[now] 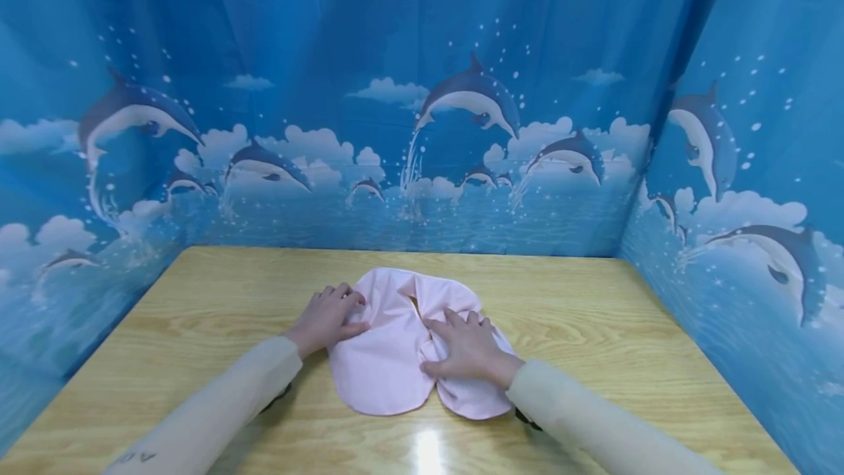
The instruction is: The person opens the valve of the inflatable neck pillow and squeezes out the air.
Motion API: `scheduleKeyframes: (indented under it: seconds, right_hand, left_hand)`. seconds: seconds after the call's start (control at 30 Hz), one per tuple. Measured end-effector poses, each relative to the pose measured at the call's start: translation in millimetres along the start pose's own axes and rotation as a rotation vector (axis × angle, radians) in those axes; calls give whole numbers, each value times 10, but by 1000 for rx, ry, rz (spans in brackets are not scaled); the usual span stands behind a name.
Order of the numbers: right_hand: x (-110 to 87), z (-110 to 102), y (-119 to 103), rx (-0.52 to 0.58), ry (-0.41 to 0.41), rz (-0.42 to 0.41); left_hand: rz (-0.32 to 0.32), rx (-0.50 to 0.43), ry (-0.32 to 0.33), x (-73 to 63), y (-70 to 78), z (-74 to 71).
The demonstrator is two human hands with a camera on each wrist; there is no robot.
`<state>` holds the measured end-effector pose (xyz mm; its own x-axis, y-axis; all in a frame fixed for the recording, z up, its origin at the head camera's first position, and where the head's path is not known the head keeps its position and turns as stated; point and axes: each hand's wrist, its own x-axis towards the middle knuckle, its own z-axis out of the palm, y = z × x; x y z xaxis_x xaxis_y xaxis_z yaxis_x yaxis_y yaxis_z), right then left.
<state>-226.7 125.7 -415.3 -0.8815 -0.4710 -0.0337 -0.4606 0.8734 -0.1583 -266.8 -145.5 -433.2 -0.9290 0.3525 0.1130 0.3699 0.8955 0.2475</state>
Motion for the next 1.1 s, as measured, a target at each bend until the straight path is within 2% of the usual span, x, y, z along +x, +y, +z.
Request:
scheduleKeyframes:
  seconds: [0.8, 1.1]
  right_hand:
    - [-58, 35, -117, 7, 69, 1]
    - [-68, -1, -89, 85, 85, 39]
  left_hand:
    - [-6, -29, -30, -28, 27, -18]
    - [-1, -15, -23, -19, 25, -3]
